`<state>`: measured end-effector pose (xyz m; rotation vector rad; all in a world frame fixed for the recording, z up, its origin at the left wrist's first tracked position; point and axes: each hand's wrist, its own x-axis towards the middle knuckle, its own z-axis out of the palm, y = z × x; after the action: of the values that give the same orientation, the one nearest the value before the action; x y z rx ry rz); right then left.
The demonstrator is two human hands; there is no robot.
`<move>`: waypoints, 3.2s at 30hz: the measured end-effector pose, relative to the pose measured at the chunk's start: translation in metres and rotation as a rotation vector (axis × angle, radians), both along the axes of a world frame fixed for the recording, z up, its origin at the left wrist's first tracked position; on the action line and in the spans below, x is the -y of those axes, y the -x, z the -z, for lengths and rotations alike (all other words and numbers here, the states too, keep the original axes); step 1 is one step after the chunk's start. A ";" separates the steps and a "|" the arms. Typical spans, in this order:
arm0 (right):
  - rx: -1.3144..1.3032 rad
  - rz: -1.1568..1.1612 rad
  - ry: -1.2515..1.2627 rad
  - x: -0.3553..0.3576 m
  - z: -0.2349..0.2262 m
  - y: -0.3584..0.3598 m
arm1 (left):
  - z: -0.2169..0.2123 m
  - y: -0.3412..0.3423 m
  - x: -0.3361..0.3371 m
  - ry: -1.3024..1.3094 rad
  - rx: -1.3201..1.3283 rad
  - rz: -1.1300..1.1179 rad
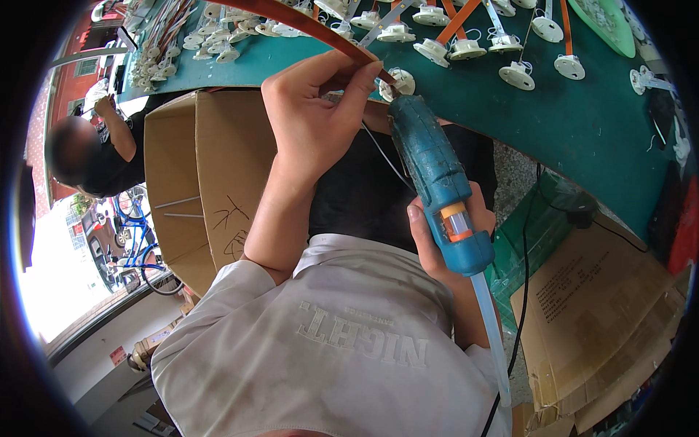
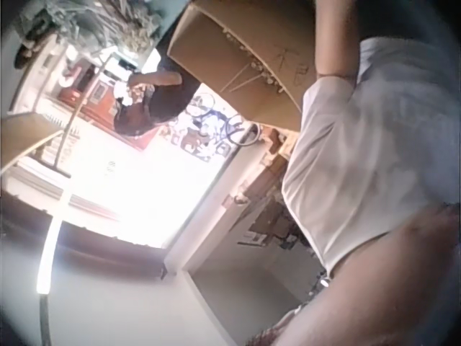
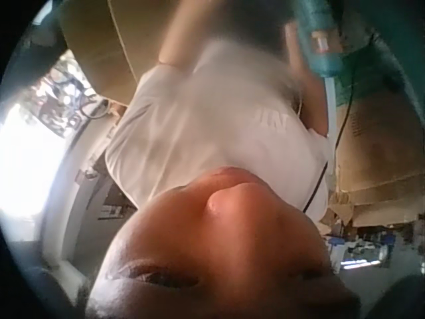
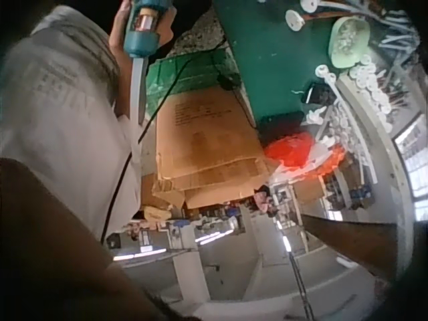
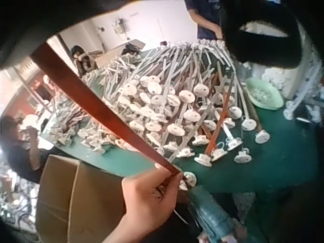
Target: Assembling small circular white parts onto sticks using a hot glue gun.
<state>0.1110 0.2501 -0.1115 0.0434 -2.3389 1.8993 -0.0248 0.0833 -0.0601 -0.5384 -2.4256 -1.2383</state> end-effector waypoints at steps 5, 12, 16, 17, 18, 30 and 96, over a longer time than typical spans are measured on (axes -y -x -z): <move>-0.031 -0.005 -0.051 -0.002 -0.001 0.000 | 0.001 0.001 0.000 -0.011 -0.012 0.009; 0.101 0.054 0.077 0.002 -0.011 -0.003 | 0.000 -0.001 0.001 0.013 -0.005 0.009; 0.108 0.021 -0.038 -0.001 -0.018 -0.003 | -0.001 -0.002 -0.002 0.009 0.026 0.015; 0.101 0.003 -0.052 -0.002 -0.018 -0.003 | 0.002 -0.001 -0.003 -0.048 -0.007 0.020; 0.093 0.005 -0.053 -0.002 -0.019 -0.002 | 0.005 -0.001 -0.003 -0.105 -0.040 0.024; 0.028 -0.042 0.094 -0.008 -0.023 -0.006 | 0.013 0.001 0.001 -0.337 0.125 0.110; -0.099 -0.019 -0.104 0.002 -0.013 0.007 | -0.013 0.009 0.003 0.056 0.016 0.063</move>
<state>0.1044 0.2481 -0.0988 0.1662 -2.3766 1.7402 -0.0336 0.0798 -0.0471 -0.6277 -2.4807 -1.2066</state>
